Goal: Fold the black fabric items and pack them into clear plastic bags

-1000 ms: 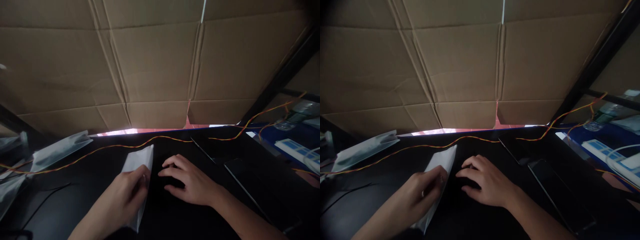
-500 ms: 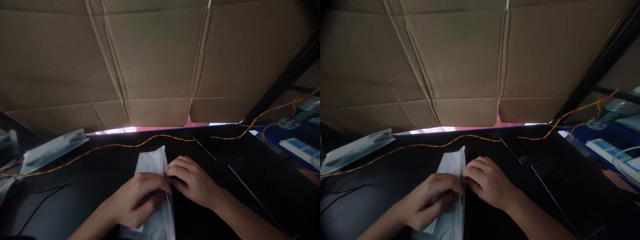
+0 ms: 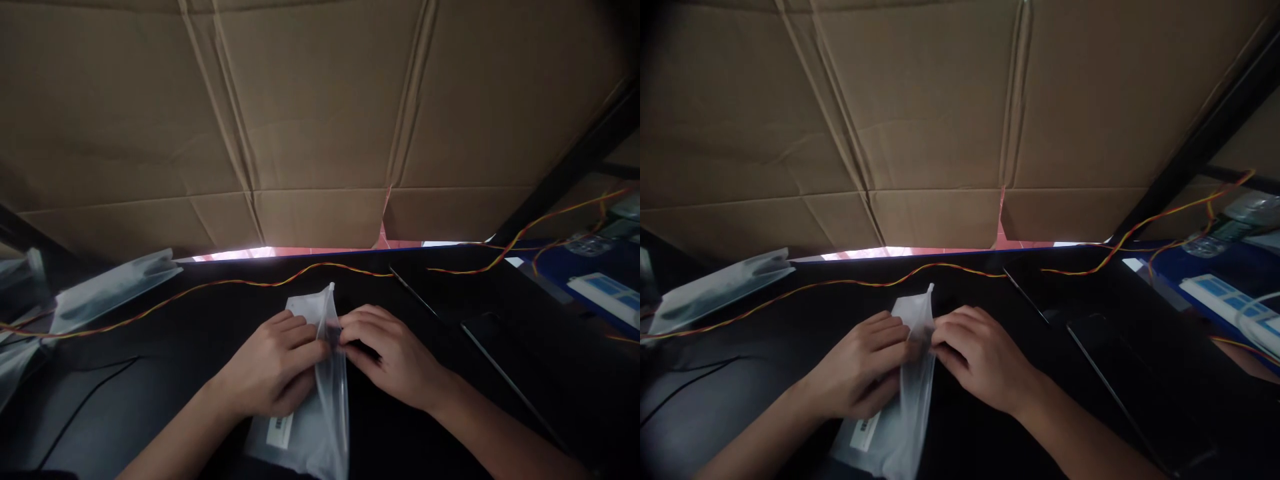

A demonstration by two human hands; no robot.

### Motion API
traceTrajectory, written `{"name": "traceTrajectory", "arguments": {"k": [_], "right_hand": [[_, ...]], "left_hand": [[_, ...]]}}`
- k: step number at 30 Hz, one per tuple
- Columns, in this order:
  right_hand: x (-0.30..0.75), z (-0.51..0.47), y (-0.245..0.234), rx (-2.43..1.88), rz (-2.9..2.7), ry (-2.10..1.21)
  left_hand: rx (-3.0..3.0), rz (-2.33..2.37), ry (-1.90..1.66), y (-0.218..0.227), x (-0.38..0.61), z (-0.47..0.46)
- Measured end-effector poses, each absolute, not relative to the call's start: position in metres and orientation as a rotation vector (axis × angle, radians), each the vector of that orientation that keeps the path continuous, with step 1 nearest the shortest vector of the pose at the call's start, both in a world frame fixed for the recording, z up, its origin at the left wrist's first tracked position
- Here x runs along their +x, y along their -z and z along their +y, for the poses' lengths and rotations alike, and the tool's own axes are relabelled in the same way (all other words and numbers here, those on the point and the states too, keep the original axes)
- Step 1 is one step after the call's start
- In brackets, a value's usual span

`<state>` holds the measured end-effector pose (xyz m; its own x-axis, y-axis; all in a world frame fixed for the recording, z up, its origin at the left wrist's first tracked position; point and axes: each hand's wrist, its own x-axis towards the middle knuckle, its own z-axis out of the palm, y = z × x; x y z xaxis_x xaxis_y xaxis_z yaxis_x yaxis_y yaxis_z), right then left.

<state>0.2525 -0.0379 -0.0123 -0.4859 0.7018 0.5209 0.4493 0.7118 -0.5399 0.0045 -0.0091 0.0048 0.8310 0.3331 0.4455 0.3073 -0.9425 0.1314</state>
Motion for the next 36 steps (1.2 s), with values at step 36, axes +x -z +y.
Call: {"name": "traceTrajectory", "arguments": {"k": [36], "right_hand": [[0.256,-0.033,0.02,-1.171,-2.197,-0.35]], "left_hand": [[3.062,0.697,-0.489,-0.016,-0.039,0.024]]}}
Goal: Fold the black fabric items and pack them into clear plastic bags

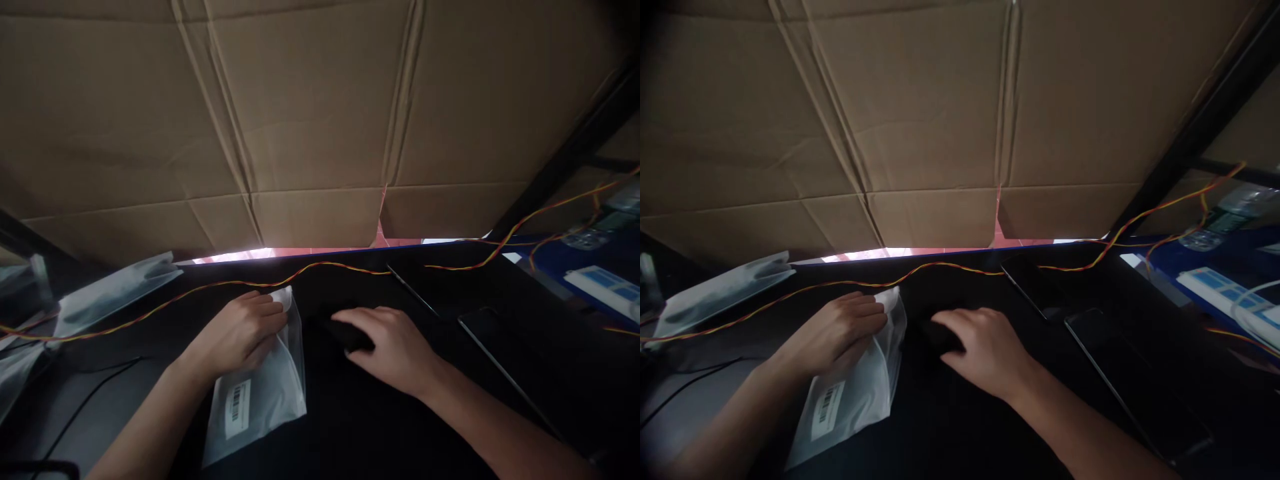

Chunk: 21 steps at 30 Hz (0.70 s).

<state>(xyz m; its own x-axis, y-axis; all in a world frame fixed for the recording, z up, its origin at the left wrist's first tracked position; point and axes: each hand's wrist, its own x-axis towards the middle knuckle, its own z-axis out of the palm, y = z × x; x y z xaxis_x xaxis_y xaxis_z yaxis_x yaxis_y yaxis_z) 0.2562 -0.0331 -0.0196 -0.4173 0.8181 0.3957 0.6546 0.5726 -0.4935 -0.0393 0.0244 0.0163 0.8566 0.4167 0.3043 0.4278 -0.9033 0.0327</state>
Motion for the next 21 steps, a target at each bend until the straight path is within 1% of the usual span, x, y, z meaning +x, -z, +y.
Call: {"name": "traceTrajectory", "arguments": {"k": [2,4,6,8,10,12,16,21], "right_hand": [[0.262,-0.031,0.014,-1.212,-1.937,-0.382],[0.265,-0.032,0.009,-1.195,-1.799,-0.355],[0.263,-0.035,0.006,-1.137,-1.901,-0.305],[0.258,-0.04,0.007,-1.039,-2.164,-0.295],[0.251,-0.045,0.009,-0.908,-2.422,-0.337],[0.247,-0.048,0.012,-0.789,-2.564,-0.4],[0.241,-0.051,0.017,-0.679,-2.605,-0.504],[0.226,-0.059,0.019,-0.947,-2.445,-0.543]], "left_hand": [[-3.001,-0.68,0.504,-0.013,-0.034,0.022],[-2.993,-0.698,0.558,-0.009,-0.028,0.019],[-2.979,-0.73,0.637,-0.004,-0.022,0.015],[-2.967,-0.766,0.723,0.001,-0.016,0.011],[-2.963,-0.792,0.787,0.005,-0.011,0.008],[-2.987,-0.793,0.824,0.008,-0.007,0.006],[-3.084,-0.712,0.949,0.012,0.001,0.001],[-3.155,-0.782,1.079,0.007,0.008,-0.007]]}}
